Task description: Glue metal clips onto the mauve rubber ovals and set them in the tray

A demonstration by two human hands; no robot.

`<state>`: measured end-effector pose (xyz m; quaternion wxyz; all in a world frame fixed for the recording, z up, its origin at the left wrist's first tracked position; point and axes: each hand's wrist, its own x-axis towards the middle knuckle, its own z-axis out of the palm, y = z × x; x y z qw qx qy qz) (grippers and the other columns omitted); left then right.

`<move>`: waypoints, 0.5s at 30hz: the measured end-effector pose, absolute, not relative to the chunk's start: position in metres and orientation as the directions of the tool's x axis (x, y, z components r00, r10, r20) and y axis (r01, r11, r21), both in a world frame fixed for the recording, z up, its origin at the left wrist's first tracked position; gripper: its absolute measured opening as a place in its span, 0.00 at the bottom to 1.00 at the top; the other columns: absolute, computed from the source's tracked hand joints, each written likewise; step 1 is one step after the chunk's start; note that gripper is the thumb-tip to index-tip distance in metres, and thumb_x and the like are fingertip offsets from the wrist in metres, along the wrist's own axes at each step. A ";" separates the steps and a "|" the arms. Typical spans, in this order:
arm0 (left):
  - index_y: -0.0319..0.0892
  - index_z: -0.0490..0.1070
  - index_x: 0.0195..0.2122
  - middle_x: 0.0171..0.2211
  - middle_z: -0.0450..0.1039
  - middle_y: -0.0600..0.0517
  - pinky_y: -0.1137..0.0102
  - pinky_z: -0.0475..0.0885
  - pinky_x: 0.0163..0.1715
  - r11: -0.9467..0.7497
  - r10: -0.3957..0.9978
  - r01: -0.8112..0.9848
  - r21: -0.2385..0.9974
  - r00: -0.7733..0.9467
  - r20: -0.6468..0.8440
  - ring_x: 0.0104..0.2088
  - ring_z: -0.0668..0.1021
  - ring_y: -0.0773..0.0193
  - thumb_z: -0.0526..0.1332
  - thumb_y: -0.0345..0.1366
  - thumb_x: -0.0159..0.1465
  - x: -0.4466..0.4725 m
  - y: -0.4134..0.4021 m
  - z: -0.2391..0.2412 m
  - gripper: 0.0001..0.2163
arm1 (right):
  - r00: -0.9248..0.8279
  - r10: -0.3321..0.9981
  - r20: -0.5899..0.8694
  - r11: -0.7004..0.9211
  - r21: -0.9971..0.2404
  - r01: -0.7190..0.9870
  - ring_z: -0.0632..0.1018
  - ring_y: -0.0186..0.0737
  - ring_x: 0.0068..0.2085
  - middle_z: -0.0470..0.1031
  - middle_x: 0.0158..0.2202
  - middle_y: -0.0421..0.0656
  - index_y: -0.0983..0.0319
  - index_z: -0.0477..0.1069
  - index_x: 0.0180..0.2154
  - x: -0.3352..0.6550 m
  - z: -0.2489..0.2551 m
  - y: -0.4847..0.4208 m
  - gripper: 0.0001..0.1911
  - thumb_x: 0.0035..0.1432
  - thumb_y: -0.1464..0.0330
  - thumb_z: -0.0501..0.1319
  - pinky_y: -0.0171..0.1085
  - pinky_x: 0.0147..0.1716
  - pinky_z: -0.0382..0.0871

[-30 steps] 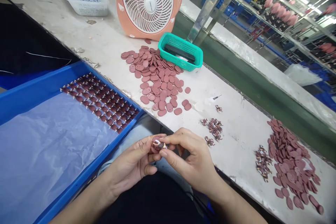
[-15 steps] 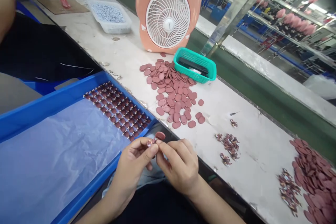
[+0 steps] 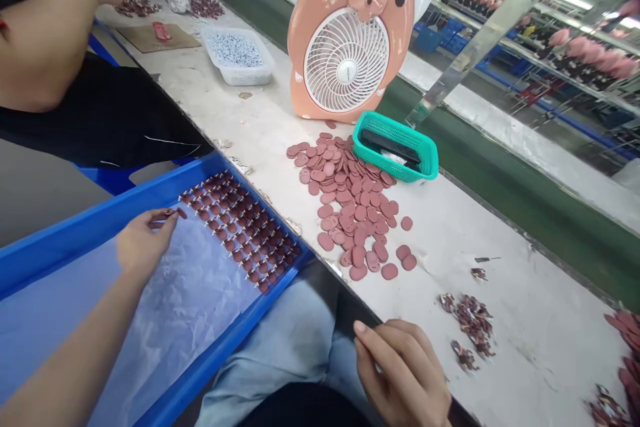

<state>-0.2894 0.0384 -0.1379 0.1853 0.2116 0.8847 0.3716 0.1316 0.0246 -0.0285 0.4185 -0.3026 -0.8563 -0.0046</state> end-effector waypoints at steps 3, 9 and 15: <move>0.40 0.74 0.50 0.50 0.76 0.45 0.45 0.68 0.54 0.741 0.515 0.339 0.579 -0.840 -0.168 0.53 0.76 0.47 0.63 0.46 0.66 -0.326 0.054 -0.151 0.17 | -0.458 0.544 0.703 0.788 -0.240 0.567 0.74 0.36 0.28 0.74 0.26 0.44 0.68 0.77 0.41 0.136 -0.031 0.029 0.09 0.58 0.82 0.65 0.37 0.27 0.74; 0.40 0.74 0.51 0.53 0.74 0.44 0.45 0.69 0.54 0.772 0.585 0.484 0.412 -0.794 -0.164 0.53 0.75 0.46 0.63 0.46 0.66 -0.356 0.069 -0.174 0.17 | -0.462 0.559 0.689 0.767 -0.217 0.604 0.73 0.35 0.27 0.74 0.23 0.44 0.69 0.76 0.38 0.135 -0.032 0.037 0.05 0.60 0.81 0.64 0.34 0.26 0.73; 0.40 0.75 0.49 0.49 0.76 0.45 0.48 0.72 0.50 0.741 0.628 0.547 0.389 -0.769 -0.116 0.49 0.78 0.49 0.63 0.46 0.66 -0.365 0.070 -0.185 0.16 | -0.458 0.579 0.674 0.755 -0.232 0.613 0.74 0.35 0.27 0.74 0.24 0.44 0.69 0.76 0.39 0.133 -0.036 0.043 0.06 0.60 0.82 0.64 0.34 0.26 0.73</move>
